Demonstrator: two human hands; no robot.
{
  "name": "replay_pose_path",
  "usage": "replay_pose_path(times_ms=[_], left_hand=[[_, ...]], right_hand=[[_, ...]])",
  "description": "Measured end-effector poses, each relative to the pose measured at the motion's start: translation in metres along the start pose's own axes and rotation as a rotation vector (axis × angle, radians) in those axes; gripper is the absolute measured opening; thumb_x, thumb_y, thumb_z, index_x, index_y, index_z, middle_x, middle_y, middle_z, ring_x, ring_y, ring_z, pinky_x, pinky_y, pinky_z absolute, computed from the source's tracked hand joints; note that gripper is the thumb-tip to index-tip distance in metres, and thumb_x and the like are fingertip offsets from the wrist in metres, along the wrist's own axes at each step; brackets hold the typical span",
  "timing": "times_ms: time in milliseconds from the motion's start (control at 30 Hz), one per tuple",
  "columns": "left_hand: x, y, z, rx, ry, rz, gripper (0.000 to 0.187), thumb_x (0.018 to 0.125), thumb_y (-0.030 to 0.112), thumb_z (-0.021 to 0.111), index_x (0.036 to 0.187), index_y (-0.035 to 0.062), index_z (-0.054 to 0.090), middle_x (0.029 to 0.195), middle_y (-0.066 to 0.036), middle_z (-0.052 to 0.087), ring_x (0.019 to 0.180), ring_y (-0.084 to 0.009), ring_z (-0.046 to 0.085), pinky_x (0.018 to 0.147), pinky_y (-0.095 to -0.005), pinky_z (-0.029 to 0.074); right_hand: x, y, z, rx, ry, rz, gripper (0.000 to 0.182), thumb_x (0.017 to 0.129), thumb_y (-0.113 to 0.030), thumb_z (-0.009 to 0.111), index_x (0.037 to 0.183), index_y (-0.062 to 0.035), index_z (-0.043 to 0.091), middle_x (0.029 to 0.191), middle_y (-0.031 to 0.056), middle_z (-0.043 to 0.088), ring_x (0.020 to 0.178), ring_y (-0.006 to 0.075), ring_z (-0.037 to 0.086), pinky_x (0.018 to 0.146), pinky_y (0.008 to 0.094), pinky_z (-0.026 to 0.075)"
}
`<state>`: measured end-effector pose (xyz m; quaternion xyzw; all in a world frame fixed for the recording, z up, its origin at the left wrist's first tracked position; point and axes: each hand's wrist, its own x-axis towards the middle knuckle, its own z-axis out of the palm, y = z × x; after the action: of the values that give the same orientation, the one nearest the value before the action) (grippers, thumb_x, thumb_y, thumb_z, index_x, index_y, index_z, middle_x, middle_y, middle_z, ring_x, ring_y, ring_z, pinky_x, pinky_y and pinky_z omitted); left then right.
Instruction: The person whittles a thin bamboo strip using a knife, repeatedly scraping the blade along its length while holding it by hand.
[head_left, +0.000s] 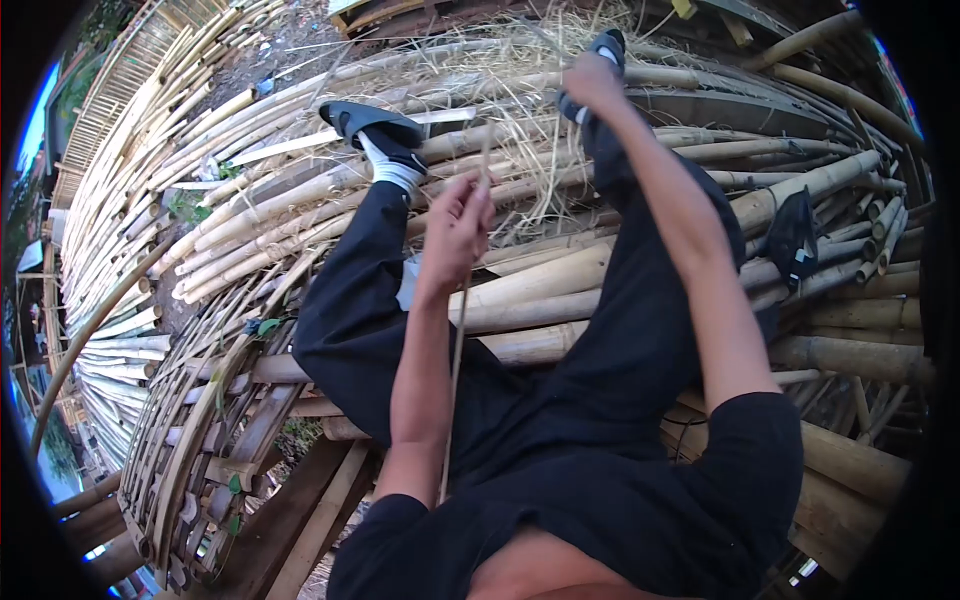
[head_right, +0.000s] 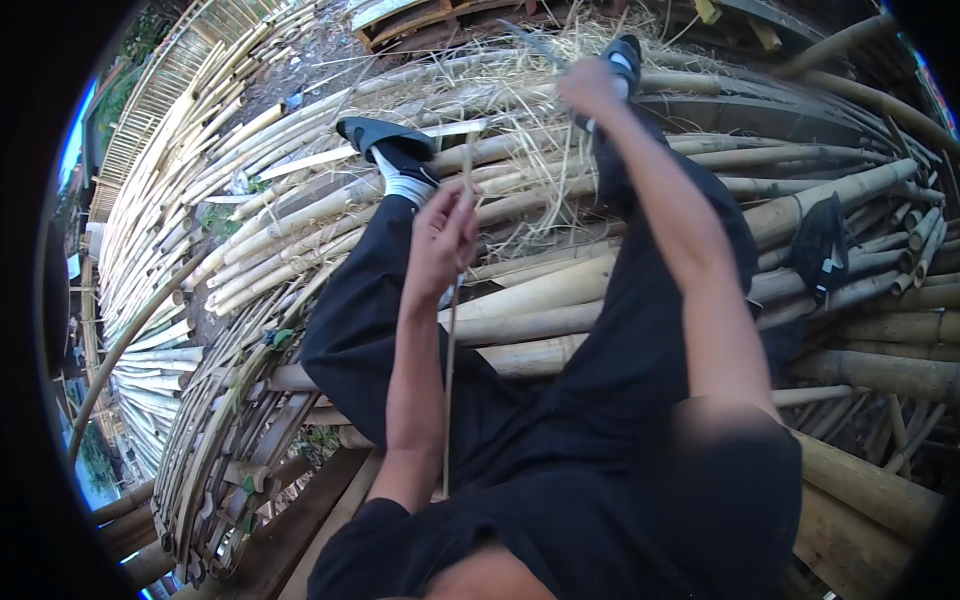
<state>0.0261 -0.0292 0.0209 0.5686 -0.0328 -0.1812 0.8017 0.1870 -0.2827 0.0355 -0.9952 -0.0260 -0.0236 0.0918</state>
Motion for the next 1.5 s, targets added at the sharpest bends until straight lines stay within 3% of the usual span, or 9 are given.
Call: replay_pose_path(times_ms=[233,500,700,767,967,1067,1100,1300,1500], left_hand=[[0.015,-0.007,-0.014,-0.096,0.106,0.069,0.027,0.098,0.015,0.047,0.12,0.0008,0.051,0.062,0.002,0.044,0.035,-0.0011,0.032,0.03,-0.0175,0.025],[0.02,-0.013,0.001,0.1,0.203,0.102,0.021,0.097,0.014,0.049,0.111,0.0003,0.056,0.059,0.005,0.042,0.045,-0.0006,0.034,0.039,-0.0192,0.023],[0.017,-0.016,0.004,0.054,0.168,0.148,0.022,0.097,0.01,0.048,0.11,-0.0019,0.06,0.061,0.008,0.037,0.051,-0.0003,0.031,0.043,-0.0196,0.022],[0.01,-0.003,0.007,0.062,0.159,0.099,0.022,0.097,0.012,0.049,0.11,-0.001,0.061,0.061,0.008,0.038,0.05,0.0001,0.031,0.042,-0.019,0.023],[0.013,-0.008,-0.012,0.075,0.251,0.063,0.025,0.097,0.017,0.05,0.114,0.0014,0.06,0.061,0.006,0.043,0.042,0.0006,0.033,0.036,-0.0168,0.024],[0.02,-0.011,-0.012,0.055,0.206,0.046,0.027,0.097,0.018,0.05,0.116,0.0017,0.059,0.064,0.004,0.048,0.037,-0.0002,0.035,0.033,-0.0169,0.026],[0.02,-0.011,-0.009,0.071,0.199,0.035,0.027,0.097,0.018,0.05,0.116,0.0017,0.059,0.064,0.003,0.049,0.037,-0.0004,0.036,0.033,-0.0171,0.026],[0.011,-0.02,0.002,0.105,0.057,-0.029,0.029,0.096,0.025,0.052,0.109,-0.0001,0.058,0.068,-0.001,0.057,0.043,-0.004,0.048,0.037,-0.0179,0.038],[-0.007,-0.02,0.002,-0.019,-0.068,-0.176,0.028,0.095,0.021,0.055,0.111,-0.0015,0.059,0.067,0.0,0.054,0.046,-0.004,0.05,0.039,-0.0175,0.04]], right_hand=[[-0.035,-0.021,0.003,0.313,-0.135,-0.146,0.03,0.077,-0.024,0.056,0.074,0.0035,0.065,0.067,0.0235,0.062,0.064,0.0364,0.064,0.063,0.0422,0.052],[-0.069,-0.079,0.018,0.087,-0.253,-0.364,0.027,0.072,-0.02,0.055,0.084,0.001,0.067,0.08,0.0235,0.065,0.077,0.0378,0.064,0.074,0.0437,0.053],[-0.062,-0.078,0.007,0.051,-0.299,-0.296,0.028,0.071,-0.019,0.056,0.084,0.0029,0.067,0.082,0.025,0.065,0.08,0.0375,0.065,0.075,0.043,0.053],[-0.017,-0.043,0.038,0.214,-0.316,0.002,0.027,0.074,-0.018,0.055,0.084,0.0038,0.067,0.082,0.0247,0.065,0.081,0.0363,0.066,0.074,0.0425,0.053],[-0.003,0.004,0.017,0.125,-0.009,0.019,0.043,0.084,-0.037,0.053,0.088,0.0036,0.068,0.08,0.0234,0.066,0.076,0.0342,0.066,0.069,0.0417,0.052],[-0.04,-0.043,0.014,0.676,-0.299,0.067,0.066,0.083,-0.063,0.053,0.095,-0.0001,0.069,0.069,0.0115,0.063,0.052,0.0158,0.053,0.051,0.0299,0.044],[-0.053,-0.056,0.026,0.909,-0.304,0.006,0.054,0.083,-0.054,0.06,0.092,-0.0009,0.068,0.063,0.0057,0.058,0.048,0.0105,0.046,0.044,0.0273,0.039],[-0.061,-0.084,0.04,1.12,-0.43,0.117,0.037,0.08,-0.035,0.073,0.075,-0.001,0.059,0.054,0.0004,0.048,0.044,0.0084,0.042,0.038,0.0256,0.032],[-0.016,-0.029,0.02,1.418,-0.171,0.252,0.043,0.083,-0.042,0.068,0.073,-0.0008,0.06,0.049,-0.0016,0.042,0.038,0.0099,0.039,0.036,0.0265,0.031]])
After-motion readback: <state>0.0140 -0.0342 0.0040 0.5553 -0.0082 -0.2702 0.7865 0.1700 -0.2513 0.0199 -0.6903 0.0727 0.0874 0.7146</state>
